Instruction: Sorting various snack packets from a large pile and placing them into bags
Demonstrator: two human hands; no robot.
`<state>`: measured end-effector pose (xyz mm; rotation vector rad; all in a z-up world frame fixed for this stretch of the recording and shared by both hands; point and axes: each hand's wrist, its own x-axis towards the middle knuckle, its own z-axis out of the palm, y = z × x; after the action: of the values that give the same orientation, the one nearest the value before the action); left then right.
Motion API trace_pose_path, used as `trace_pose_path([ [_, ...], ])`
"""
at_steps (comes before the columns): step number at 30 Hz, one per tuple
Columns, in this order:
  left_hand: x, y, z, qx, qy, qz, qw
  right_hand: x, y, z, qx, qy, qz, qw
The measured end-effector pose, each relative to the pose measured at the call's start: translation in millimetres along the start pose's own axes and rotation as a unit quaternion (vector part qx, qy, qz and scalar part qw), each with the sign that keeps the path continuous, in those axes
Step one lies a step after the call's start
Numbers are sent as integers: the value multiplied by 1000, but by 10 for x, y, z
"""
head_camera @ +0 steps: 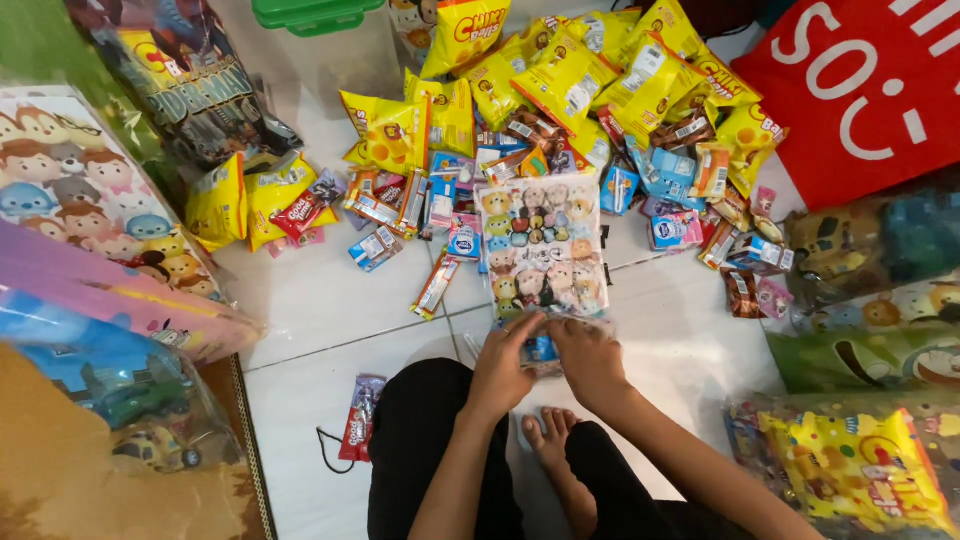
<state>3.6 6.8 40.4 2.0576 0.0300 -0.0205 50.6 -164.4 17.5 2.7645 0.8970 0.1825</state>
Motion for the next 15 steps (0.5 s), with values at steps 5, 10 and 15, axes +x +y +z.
trace_pose_path([
  [5, -1, 45, -62, -37, -22, -16, 999, 148, -104, 465, 99, -168, 16, 981],
  [10, 36, 171, -179, -75, -47, -56, 994, 310, -129, 428, 121, -178, -11, 976],
  [15, 75, 117, -146, -73, 2, -44, 996, 347, -118, 586, 117, -204, -16, 972],
])
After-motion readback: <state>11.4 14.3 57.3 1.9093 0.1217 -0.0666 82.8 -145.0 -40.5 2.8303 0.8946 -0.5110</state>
